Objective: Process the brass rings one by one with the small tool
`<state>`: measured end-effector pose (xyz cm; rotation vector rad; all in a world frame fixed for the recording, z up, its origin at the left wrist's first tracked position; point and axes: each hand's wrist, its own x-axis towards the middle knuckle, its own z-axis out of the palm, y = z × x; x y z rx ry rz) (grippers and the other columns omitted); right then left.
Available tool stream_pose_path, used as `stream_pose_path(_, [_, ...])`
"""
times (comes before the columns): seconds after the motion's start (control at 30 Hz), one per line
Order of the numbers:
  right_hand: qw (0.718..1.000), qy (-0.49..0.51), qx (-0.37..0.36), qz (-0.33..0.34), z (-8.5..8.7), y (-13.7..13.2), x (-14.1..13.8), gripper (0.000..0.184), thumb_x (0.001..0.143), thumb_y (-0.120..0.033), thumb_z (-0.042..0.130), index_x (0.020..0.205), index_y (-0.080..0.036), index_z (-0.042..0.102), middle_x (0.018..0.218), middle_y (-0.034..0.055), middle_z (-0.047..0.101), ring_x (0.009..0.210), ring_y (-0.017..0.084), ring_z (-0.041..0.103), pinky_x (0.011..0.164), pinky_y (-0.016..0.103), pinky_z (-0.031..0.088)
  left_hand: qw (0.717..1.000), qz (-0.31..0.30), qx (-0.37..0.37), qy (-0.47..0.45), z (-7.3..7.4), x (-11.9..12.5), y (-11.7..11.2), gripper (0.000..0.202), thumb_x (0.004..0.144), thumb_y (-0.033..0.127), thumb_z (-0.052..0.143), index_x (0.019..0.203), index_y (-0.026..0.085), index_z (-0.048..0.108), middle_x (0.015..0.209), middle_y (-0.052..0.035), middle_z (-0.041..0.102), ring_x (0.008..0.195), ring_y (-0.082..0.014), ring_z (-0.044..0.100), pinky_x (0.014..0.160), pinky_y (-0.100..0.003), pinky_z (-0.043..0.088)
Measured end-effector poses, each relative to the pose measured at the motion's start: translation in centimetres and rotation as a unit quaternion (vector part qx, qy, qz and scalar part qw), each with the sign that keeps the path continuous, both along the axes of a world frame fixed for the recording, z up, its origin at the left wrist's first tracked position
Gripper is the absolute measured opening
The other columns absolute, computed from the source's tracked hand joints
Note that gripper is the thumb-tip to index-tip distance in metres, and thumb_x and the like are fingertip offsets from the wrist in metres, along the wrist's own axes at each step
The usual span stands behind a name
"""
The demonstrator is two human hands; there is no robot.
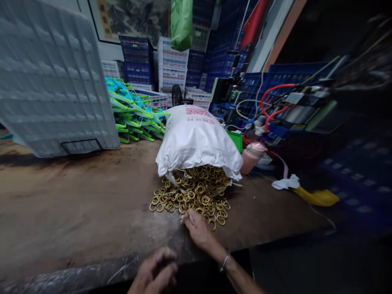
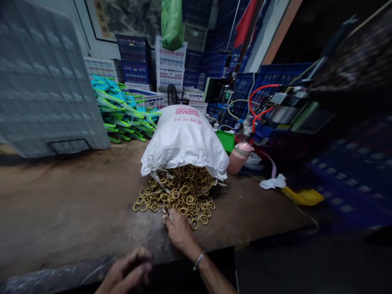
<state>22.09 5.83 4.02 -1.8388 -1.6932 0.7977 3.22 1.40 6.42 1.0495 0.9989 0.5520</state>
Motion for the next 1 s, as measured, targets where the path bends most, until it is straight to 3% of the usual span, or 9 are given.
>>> stream_pose_path(0.07, [0.992, 0.12, -0.013, 0.029, 0.5, 0.1, 0.3, 0.013, 0.08, -0.025, 0.041, 0.07, -0.019, 0.046, 0.059, -0.0047, 0.042, 0.056, 0.01, 0.039, 0.054, 0.02, 0.03, 0.992, 0.098, 0.068, 0.029, -0.2, 1.0, 1.2, 0.031, 0.072, 0.039, 0.062, 0.094, 0.018, 0.061, 0.07, -0.0009, 0.059, 0.064, -0.0139, 0.054, 0.058, -0.025, 0.043])
stream_pose_path(0.17, [0.964, 0.251, -0.063, 0.058, 1.1, -0.4, 0.4, 0.014, 0.078, -0.031, 0.045, 0.07, -0.02, 0.044, 0.056, -0.0076, 0.034, 0.049, 0.007, 0.03, 0.048, 0.019, 0.026, 0.983, 0.158, 0.092, 0.017, -0.7, 2.7, 3.1, 0.046, 0.069, 0.043, 0.061, 0.107, 0.018, 0.054, 0.073, -0.0006, 0.057, 0.055, -0.0116, 0.05, 0.046, -0.021, 0.038])
stream_pose_path(0.3, [0.92, 0.361, -0.137, 0.06, 1.6, -1.2, 0.5, 0.021, 0.077, -0.038, 0.049, 0.069, -0.02, 0.042, 0.054, -0.0092, 0.029, 0.043, 0.004, 0.021, 0.041, 0.018, 0.019, 0.984, 0.106, 0.146, -0.006, -1.2, 4.1, 4.0, 0.031, 0.073, 0.037, 0.058, 0.097, 0.017, 0.06, 0.065, 0.0017, 0.055, 0.054, -0.0101, 0.048, 0.048, -0.02, 0.037])
stream_pose_path(0.43, [0.893, 0.408, -0.181, 0.059, 1.4, -1.5, 0.4, 0.024, 0.075, -0.042, 0.051, 0.07, -0.021, 0.04, 0.052, -0.0106, 0.026, 0.039, 0.004, 0.018, 0.038, 0.018, 0.014, 0.986, 0.088, 0.139, -0.002, -1.3, 4.2, 3.9, 0.022, 0.073, 0.037, 0.057, 0.077, 0.016, 0.059, 0.055, 0.0044, 0.049, 0.048, -0.008, 0.042, 0.046, -0.019, 0.034])
stream_pose_path(0.7, [0.959, 0.272, -0.081, 0.024, 0.6, -0.9, -0.1, 0.022, 0.076, -0.039, 0.049, 0.068, -0.019, 0.044, 0.057, -0.0068, 0.038, 0.051, 0.007, 0.033, 0.048, 0.019, 0.028, 0.99, 0.114, 0.084, 0.02, -1.8, 4.6, 3.8, 0.029, 0.068, 0.044, 0.06, 0.071, 0.016, 0.052, 0.051, 0.0054, 0.048, 0.041, -0.0064, 0.04, 0.04, -0.018, 0.031])
stream_pose_path(0.8, [0.965, 0.254, -0.067, 0.023, 0.3, -0.8, -0.1, 0.024, 0.078, -0.04, 0.046, 0.066, -0.019, 0.045, 0.054, -0.0063, 0.04, 0.052, 0.008, 0.035, 0.05, 0.02, 0.03, 0.991, 0.107, 0.071, 0.025, -1.6, 4.7, 3.7, 0.03, 0.069, 0.045, 0.059, 0.07, 0.016, 0.051, 0.051, 0.0055, 0.048, 0.04, -0.0056, 0.04, 0.039, -0.017, 0.031])
stream_pose_path(1.0, [0.976, 0.217, -0.028, 0.017, -0.1, -0.8, -0.4, 0.02, 0.077, -0.033, 0.044, 0.063, -0.018, 0.046, 0.055, -0.006, 0.041, 0.054, 0.008, 0.036, 0.053, 0.02, 0.031, 0.999, 0.036, 0.031, -0.019, -1.8, 4.1, 3.7, 0.036, 0.071, 0.052, 0.055, 0.074, 0.017, 0.046, 0.056, 0.0042, 0.053, 0.038, -0.0053, 0.044, 0.037, -0.016, 0.034])
